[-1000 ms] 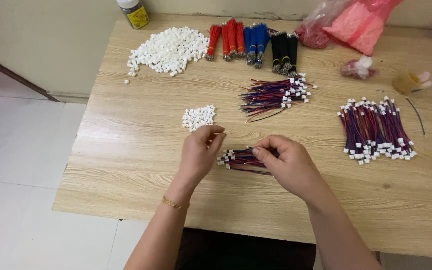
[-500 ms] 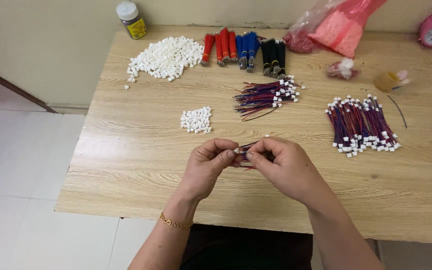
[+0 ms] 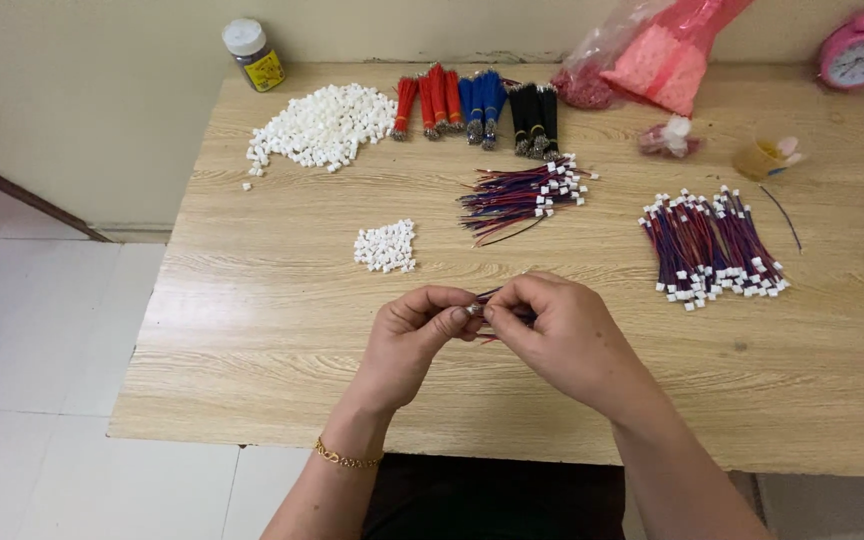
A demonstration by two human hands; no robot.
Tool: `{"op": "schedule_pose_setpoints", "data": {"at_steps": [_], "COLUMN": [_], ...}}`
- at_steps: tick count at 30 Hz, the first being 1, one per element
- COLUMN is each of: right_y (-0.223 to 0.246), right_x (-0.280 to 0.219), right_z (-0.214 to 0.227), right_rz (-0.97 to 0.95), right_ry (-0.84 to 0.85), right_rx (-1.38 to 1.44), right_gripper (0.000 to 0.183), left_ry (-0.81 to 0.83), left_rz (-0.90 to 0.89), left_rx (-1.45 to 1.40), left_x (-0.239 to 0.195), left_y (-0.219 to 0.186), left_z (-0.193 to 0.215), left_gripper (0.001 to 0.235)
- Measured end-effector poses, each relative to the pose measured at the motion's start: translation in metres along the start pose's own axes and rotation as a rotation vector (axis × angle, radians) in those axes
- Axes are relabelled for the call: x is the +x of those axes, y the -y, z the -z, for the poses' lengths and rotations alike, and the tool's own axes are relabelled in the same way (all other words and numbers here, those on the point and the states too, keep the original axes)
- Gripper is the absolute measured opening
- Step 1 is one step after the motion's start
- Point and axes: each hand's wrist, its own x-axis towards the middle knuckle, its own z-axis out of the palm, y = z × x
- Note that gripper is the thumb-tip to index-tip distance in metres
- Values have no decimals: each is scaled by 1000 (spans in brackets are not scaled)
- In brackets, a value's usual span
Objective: Attaching small white plastic connectors to the ends of multi-colored wire bundles
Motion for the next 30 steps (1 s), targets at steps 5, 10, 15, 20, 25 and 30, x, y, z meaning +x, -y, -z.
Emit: {"op": "schedule_pose_setpoints", "data": {"at_steps": [5, 10, 15, 20, 25, 30], "right_y": [-5, -20, -9, -13, -21, -18], "right_x": [4, 7, 11, 8, 8, 7], "right_z": [-2, -11, -10, -4, -4, -4], "right_rz": [70, 134, 109, 203, 245, 246], "right_ry": [4, -40, -36, 32, 80, 50], "right_rx": [-116, -266, 40, 133, 229, 207], "right_gripper": [11, 9, 11, 10, 10, 3], "left_ry": [7, -35, -110, -119, -119, -109], "left_rz": [-19, -23, 50, 145, 179, 172], "left_rx": [107, 146, -41, -217, -272, -284], "left_x": [0, 0, 12, 10, 10, 7], "left_y": [-4, 2, 27, 23, 14, 5], "left_z": [-9, -11, 6, 3, 1, -4], "left_gripper": [16, 14, 14, 16, 18, 18]}}
